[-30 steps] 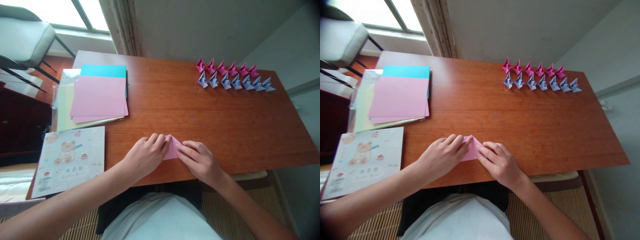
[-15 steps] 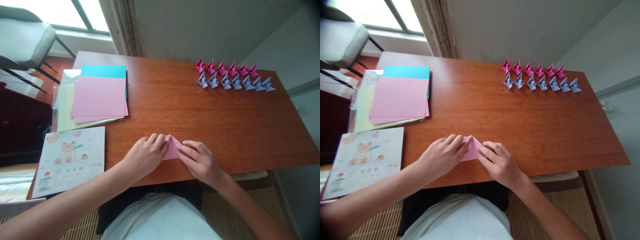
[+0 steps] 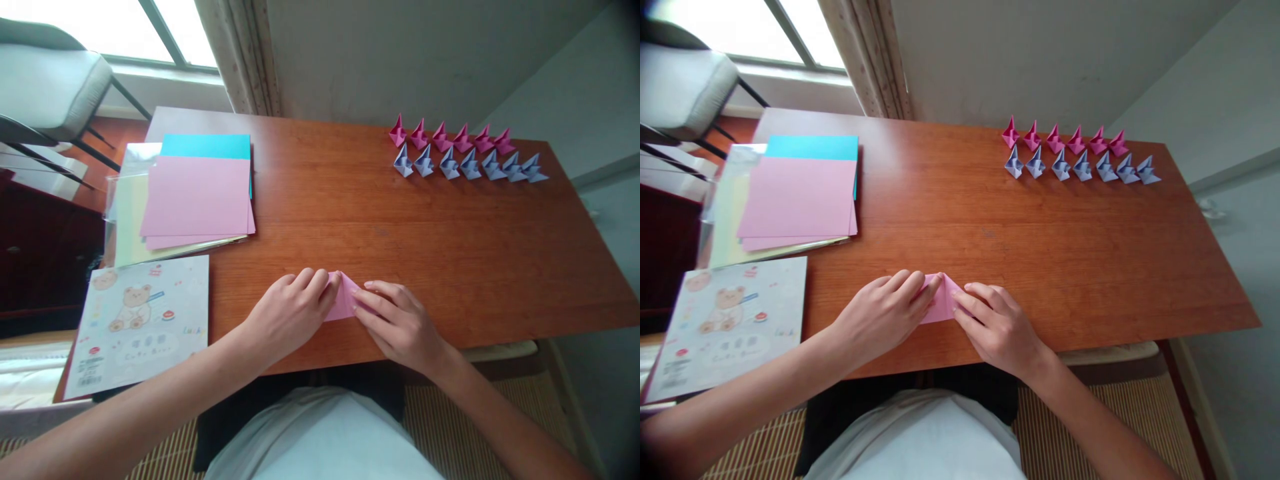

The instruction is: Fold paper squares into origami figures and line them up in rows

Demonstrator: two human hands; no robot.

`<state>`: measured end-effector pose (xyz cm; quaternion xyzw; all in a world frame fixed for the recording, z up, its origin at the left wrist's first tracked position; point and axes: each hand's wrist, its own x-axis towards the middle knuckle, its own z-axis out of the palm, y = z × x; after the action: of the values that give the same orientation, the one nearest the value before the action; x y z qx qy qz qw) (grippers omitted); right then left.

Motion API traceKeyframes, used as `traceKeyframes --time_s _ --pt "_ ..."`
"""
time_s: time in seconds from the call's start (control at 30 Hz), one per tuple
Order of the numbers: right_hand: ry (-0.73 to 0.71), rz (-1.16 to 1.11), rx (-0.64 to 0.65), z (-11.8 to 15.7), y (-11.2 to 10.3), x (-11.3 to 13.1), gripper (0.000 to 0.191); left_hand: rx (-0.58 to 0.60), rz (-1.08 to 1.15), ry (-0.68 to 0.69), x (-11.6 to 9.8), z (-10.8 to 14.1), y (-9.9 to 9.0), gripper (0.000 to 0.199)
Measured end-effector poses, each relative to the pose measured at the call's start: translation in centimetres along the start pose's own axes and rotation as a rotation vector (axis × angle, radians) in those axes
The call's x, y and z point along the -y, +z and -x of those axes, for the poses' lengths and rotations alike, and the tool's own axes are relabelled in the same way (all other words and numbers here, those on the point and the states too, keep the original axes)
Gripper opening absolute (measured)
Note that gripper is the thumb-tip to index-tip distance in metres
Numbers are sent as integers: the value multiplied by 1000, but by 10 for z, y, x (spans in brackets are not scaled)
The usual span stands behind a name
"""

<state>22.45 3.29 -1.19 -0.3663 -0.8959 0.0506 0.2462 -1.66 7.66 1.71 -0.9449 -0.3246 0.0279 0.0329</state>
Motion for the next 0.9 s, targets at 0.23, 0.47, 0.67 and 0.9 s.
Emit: traceKeyframes --time_s 0.23,0.47,0.67,0.9 --pt "16 -10 -13 0 1 0 26 -51 75 119 -8 8 1 34" --pt "22 -33 -5 1 1 0 30 -53 56 131 -8 10 6 38" --pt "34 -42 -6 1 2 -1 33 -26 40 177 -6 8 -2 39" --pt "21 -36 8 2 2 -2 33 -20 20 214 -3 7 -5 39"
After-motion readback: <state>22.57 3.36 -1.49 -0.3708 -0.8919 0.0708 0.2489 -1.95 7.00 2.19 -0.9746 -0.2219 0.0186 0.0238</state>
